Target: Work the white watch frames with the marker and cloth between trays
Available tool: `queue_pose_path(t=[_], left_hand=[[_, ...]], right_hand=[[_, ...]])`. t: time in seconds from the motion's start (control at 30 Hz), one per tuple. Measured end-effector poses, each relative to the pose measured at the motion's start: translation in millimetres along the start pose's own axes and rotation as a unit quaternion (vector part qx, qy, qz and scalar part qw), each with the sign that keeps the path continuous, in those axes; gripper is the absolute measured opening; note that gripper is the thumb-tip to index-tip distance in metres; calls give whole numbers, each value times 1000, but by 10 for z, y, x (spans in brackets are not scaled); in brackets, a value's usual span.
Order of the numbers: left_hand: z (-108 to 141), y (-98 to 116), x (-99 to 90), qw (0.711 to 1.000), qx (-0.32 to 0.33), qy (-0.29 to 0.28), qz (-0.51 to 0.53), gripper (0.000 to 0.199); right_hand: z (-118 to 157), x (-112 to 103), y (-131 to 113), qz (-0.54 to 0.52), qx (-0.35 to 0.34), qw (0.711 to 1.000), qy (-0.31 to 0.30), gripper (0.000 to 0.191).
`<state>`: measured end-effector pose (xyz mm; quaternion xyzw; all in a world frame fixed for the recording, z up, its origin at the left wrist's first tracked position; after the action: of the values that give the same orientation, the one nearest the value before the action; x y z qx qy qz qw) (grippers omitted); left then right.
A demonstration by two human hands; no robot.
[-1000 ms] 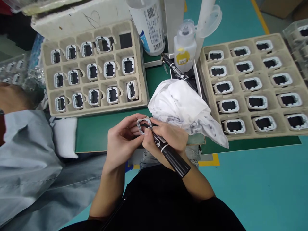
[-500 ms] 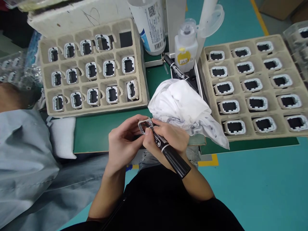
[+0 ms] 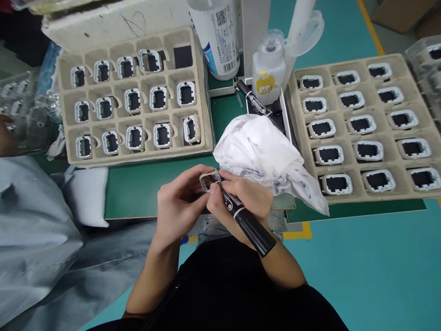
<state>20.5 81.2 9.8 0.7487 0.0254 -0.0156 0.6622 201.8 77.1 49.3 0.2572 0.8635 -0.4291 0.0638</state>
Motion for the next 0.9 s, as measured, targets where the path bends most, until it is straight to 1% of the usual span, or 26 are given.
queue_pose_path(t=[0.1,0.27,0.43,0.67,0.77,0.9], left_hand=[[2,21,2,1000,11,-2,4,34],[8,20,6,1000,9,-5,-16,33],[8,16,-5,1000,12,-5,1,35],[0,-101,-11,997,-49,-21,52,43],[-16,-112,-18,994,-66,-24,85,46],[-34,-127,-39,988,-94,-31,119,56]], right_hand=[[0,4,3,-2,2,1000,0,15],[0,0,-7,0,1,1000,3,16],[6,2,3,-3,12,1000,-6,16],[4,5,-5,-5,7,1000,-5,17],[16,8,10,-15,18,1000,2,17],[29,-1,19,-44,26,999,11,15]])
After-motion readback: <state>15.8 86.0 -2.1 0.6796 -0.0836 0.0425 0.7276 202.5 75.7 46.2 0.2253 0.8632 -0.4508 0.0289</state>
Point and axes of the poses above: each hand's wrist, its own z-axis away from the middle knuckle, its own x-axis out of the palm, y = z × x, the point moved 8 cm from there along -z, towards the middle knuckle, and after that the axes turned 8 degrees about z, right-handed, at the moved point
